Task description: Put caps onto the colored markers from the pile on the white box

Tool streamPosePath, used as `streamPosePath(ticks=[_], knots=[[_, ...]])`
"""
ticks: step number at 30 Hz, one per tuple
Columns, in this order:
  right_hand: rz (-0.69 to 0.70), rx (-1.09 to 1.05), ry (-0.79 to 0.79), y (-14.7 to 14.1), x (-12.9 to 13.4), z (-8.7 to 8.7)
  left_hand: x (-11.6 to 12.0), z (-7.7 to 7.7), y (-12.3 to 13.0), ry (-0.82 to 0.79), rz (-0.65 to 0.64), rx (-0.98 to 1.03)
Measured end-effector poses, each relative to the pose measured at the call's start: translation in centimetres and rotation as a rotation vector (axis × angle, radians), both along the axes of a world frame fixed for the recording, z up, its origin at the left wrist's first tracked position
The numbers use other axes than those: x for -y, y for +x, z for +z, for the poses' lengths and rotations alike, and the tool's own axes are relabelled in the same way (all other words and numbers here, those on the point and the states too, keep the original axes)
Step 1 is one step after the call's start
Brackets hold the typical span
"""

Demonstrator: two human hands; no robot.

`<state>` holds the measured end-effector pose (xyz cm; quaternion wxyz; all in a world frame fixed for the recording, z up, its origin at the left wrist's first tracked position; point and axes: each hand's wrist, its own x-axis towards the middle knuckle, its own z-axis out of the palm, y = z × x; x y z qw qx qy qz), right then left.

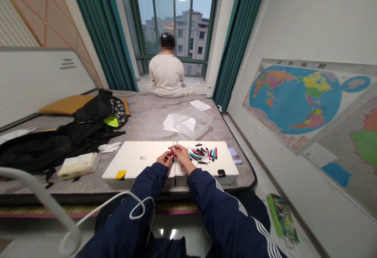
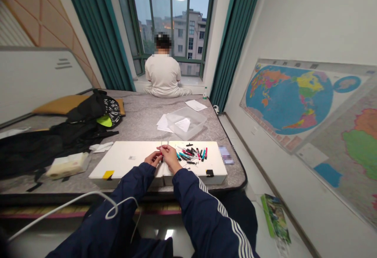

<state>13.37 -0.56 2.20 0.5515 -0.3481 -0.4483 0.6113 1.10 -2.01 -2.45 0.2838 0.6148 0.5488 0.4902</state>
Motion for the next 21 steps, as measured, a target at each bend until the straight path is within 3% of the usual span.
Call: streamPosePath(ticks=[7, 10, 16, 21], knots=[[-0.057, 0.116, 0.042, 0.4, 0.2, -1.2, -0.1, -0.4, 0.0, -0.003, 0.019, -0.011], [-0.118, 0.202, 0.096, 1.8, 0.4, -1.2, -0.2, -0.5, 0.0, 0.002, 0.045, 0.001], [-0.334, 0.586, 0.26, 10.5, -0.1, 1.8, -0.3, -0.6, 0.1, 0.022, 0.096, 0.002], [-0.322, 1.022, 0.2, 17.7, -1.7, 3.4, -0.3, -0.8, 0.3, 0.036, 0.129, 0.079]])
